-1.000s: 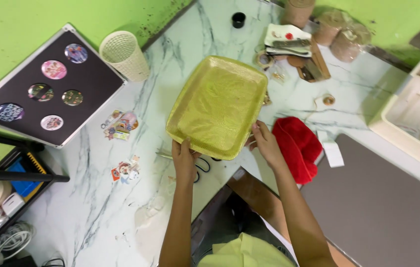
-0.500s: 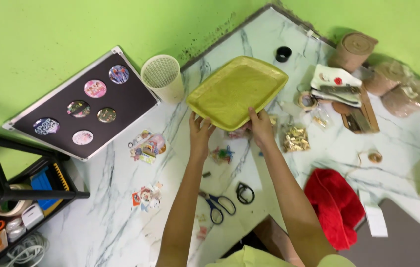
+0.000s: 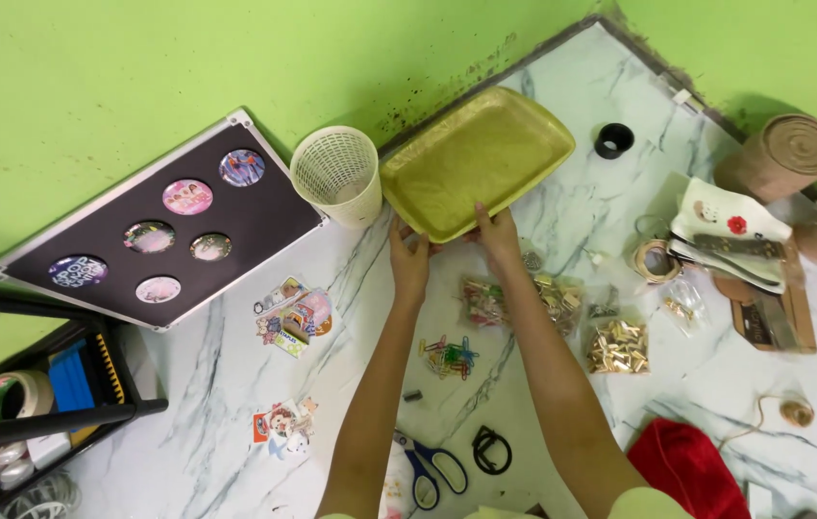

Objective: The person cleans a gold tray with a cloth, sorts through various bags of clips and fasteners on a desk, and organizes stationery supplies including rolls of twine and tape into a storage bin.

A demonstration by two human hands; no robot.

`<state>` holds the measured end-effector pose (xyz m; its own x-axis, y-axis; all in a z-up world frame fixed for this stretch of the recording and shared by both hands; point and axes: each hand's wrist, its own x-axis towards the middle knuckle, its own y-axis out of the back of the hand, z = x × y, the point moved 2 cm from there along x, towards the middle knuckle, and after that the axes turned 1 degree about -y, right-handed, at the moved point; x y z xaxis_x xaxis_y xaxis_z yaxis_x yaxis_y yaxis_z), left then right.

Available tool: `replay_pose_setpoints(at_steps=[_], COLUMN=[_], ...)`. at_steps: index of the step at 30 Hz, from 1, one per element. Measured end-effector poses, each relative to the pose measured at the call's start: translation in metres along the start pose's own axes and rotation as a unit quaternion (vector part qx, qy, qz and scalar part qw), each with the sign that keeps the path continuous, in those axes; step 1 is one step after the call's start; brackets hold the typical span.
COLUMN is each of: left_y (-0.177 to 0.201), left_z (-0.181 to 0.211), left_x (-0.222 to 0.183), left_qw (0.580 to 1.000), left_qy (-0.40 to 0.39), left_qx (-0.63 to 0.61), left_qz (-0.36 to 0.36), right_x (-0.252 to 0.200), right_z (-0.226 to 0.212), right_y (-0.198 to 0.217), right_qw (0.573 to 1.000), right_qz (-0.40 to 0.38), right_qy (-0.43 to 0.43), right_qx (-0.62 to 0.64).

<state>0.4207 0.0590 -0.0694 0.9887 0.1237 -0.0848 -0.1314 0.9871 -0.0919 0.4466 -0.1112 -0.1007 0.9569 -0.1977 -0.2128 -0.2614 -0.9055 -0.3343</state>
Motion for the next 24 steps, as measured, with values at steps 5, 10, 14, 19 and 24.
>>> replay_pose_setpoints(at_steps=[5, 10, 14, 19, 24], left_y=[0.006, 0.009, 0.017, 0.023, 0.002], left_z=[-0.008, -0.009, -0.027, -0.040, 0.001], left_x=[0.007, -0.004, -0.017, -0.070, -0.110], left_qw=[1.000, 1.000, 0.998, 0.989, 0.945], left_qy=[-0.028, -0.021, -0.045, -0.016, -0.042], left_qx=[0.006, -0.004, 0.032, 0.148, 0.288], left_qz=[0.009, 0.002, 0.015, 0.007, -0.153], right_x=[0.007, -0.004, -0.050, -0.114, -0.137], right_z=[-0.002, 0.012, -0.017, -0.058, -0.047], right_y=[0.001, 0.027, 0.035, 0.029, 0.027], right_qw=[0.997, 0.991, 0.934, 0.748, 0.669], right_qz=[-0.055, -0.106, -0.169, -0.268, -0.222], right_qy=[-0.055, -0.078, 0.002, 0.072, 0.163], right_qx=[-0.009, -0.022, -0.314, -0.603, -0.690])
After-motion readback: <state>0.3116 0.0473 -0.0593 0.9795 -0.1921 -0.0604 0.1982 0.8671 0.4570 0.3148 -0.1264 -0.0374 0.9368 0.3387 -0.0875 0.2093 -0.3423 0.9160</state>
